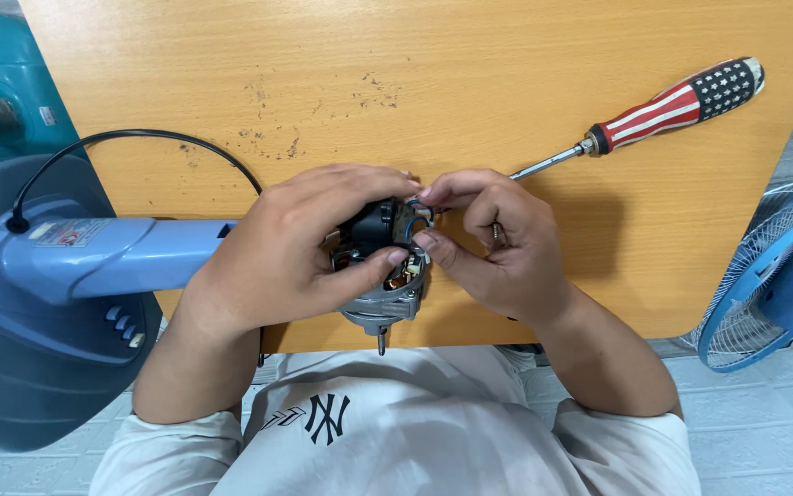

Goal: Disassembling a fan motor with a screwdriver and testing the electrical connection using a power strip.

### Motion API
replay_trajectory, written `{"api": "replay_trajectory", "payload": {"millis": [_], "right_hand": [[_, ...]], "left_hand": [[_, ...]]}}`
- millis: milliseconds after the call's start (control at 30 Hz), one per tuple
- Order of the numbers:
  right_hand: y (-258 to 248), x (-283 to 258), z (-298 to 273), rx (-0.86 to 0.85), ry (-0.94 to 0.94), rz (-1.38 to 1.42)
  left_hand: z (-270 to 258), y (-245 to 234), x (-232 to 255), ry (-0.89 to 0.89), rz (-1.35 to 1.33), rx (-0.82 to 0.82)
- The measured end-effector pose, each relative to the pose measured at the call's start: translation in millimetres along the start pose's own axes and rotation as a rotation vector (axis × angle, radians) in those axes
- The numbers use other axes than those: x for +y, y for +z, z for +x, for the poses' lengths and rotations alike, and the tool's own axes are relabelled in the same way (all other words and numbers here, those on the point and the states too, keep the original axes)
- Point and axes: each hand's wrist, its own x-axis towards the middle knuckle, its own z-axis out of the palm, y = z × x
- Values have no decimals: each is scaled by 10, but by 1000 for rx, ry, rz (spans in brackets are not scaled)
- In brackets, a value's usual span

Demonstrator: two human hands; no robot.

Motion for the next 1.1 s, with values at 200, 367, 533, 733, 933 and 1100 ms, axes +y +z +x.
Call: {"api": "replay_trajectory", "payload": {"millis": [200,367,533,733,933,1100], "right_hand": [[-27,-7,24,-64,22,27],[-30,-30,30,-67,21,-2],[-20,-40,3,-86,21,88],[4,-122,-49,-56,-7,-91],[64,-234,-28,-23,-25,-127],[69,-269,-20,-14,-20,-179]], "left_hand": [[0,-26,41,-83,-15,-51],[-15,-43,15,-65,-62,-62],[-49,-51,20,-83,-110,-39],[-92,-28,42,-141,-173,-10],[-87,-28,64,-175,-165,1],[-87,-22,73,-197,-207,13]]}}
